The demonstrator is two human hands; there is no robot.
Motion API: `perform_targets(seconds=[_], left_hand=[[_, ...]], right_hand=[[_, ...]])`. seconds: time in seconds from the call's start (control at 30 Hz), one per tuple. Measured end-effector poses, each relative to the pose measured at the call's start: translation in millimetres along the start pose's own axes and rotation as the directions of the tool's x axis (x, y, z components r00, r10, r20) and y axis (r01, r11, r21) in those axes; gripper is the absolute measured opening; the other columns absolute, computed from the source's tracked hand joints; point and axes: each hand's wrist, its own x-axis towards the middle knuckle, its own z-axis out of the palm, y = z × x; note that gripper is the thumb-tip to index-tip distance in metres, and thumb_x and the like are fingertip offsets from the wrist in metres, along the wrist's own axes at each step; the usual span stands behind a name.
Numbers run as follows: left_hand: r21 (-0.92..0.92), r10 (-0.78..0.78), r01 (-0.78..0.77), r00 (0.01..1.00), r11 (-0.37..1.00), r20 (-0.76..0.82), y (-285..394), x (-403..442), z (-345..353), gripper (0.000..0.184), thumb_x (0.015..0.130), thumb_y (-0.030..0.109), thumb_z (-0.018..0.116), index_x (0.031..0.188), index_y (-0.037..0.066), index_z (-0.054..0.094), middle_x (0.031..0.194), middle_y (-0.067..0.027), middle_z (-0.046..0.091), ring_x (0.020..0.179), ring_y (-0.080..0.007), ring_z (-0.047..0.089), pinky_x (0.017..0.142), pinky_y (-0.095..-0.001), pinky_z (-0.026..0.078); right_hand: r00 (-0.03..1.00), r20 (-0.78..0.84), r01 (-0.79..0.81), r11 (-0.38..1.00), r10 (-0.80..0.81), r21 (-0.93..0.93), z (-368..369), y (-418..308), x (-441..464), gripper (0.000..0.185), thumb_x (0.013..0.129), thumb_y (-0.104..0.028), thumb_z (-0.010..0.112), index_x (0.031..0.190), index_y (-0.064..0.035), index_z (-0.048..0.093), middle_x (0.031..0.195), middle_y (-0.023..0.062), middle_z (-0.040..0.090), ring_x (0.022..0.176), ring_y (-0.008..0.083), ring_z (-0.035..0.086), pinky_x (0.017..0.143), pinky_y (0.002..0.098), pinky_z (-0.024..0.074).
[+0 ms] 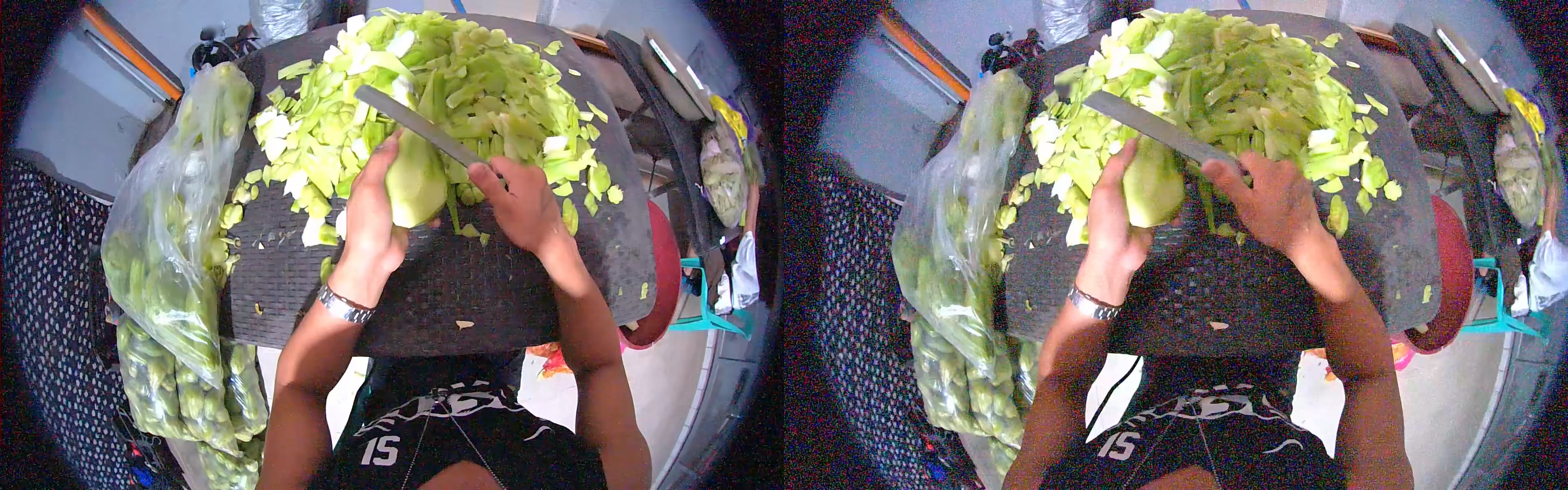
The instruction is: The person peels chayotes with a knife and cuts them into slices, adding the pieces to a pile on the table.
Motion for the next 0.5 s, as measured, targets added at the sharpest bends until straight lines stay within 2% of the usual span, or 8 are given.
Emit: perform_targets(seconds=[0.07,0.17,0.2,0.23,0.33,0.37,0.43,0.5], left_hand=[[-0.011,0.007,-0.007,1.0,1.0,-0.002,-1.7,1.2,-5.6,0.052,0.102,0.042,0.05,0.143,0.008,0.051,0.115,-0.0098,0.066,0.094,-0.022,0.068,0.062,-0.0393,0.057],[-0.048,0.081,-0.081,0.997,0.996,-0.009,-3.5,1.2,-6.5,0.054,0.101,0.041,0.056,0.142,0.006,0.052,0.125,-0.0105,0.065,0.107,-0.0233,0.066,0.085,-0.0413,0.056],[-0.061,0.112,-0.113,0.994,0.992,-0.007,-3.5,1.0,-5.0,0.055,0.1,0.041,0.058,0.142,0.005,0.053,0.128,-0.0108,0.065,0.112,-0.0237,0.065,0.093,-0.0417,0.055],[-0.13,0.108,-0.106,0.994,0.986,0.011,-2.3,-1.3,-2.2,0.041,0.096,0.039,0.064,0.126,0.01,0.064,0.12,-0.0043,0.069,0.108,-0.0212,0.066,0.096,-0.0386,0.051],[-0.12,0.094,-0.092,0.996,0.989,0.005,-3.7,1.2,-2.1,0.052,0.099,0.038,0.059,0.14,0.005,0.054,0.13,-0.0108,0.064,0.115,-0.0233,0.064,0.091,-0.0412,0.055],[-0.118,0.076,-0.073,0.997,0.99,0.018,-4.3,1.0,-4.5,0.051,0.1,0.038,0.058,0.139,0.006,0.055,0.125,-0.0104,0.065,0.109,-0.023,0.066,0.082,-0.0405,0.056],[-0.116,0.039,-0.033,0.998,0.993,0.048,-2.8,1.2,-11.5,0.048,0.101,0.039,0.055,0.137,0.007,0.055,0.117,-0.0097,0.068,0.097,-0.0224,0.069,0.065,-0.039,0.058],[-0.1,-0.075,0.086,0.992,0.991,0.106,3.7,2.4,-12.0,0.046,0.102,0.041,0.051,0.134,0.009,0.056,0.108,-0.0089,0.069,0.086,-0.0219,0.069,0.053,-0.0369,0.054]], right_hand=[[0.997,0.042,0.069,0.995,-0.072,0.068,-2.3,-11.7,-5.2,0.066,0.089,-0.068,0.06,0.086,-0.0017,0.062,0.067,0.0251,0.063,0.069,0.0456,0.067,0.06,0.0515,0.0507],[0.97,0.081,0.237,0.964,-0.228,-0.12,6.3,-19.8,-16.9,0.066,0.088,-0.068,0.061,0.088,-0.0019,0.061,0.068,0.025,0.063,0.069,0.0452,0.067,0.06,0.0511,0.0511],[0.967,0.074,0.251,0.961,-0.243,-0.119,7.7,-19.0,-16.9,0.067,0.088,-0.069,0.062,0.088,-0.002,0.061,0.068,0.025,0.063,0.069,0.0452,0.067,0.06,0.0511,0.0513],[0.964,0.067,0.263,0.958,-0.256,-0.119,8.9,-17.0,-16.6,0.067,0.087,-0.069,0.062,0.089,-0.0022,0.06,0.068,0.025,0.063,0.07,0.0452,0.067,0.06,0.0512,0.0514],[0.954,0.0,0.296,0.944,-0.299,-0.144,5.5,-11.4,-12.4,0.062,0.087,-0.064,0.065,0.089,-0.0027,0.06,0.066,0.0229,0.06,0.067,0.0446,0.064,0.058,0.049,0.0478],[0.951,-0.035,0.299,0.942,-0.308,-0.155,3.5,-8.5,-11.0,0.059,0.087,-0.061,0.067,0.088,-0.0028,0.06,0.065,0.0219,0.059,0.065,0.0442,0.063,0.056,0.048,0.046],[0.983,-0.042,0.167,0.967,-0.179,-0.194,-0.6,8.1,-1.8,0.068,0.087,-0.07,0.059,0.086,-0.0021,0.062,0.068,0.023,0.063,0.07,0.0451,0.066,0.061,0.051,0.05],[0.998,-0.061,0.017,0.962,-0.035,-0.271,-8.8,22.5,8.7,0.075,0.09,-0.075,0.051,0.078,-0.0014,0.063,0.07,0.0241,0.064,0.071,0.0453,0.067,0.063,0.0514,0.0519]])
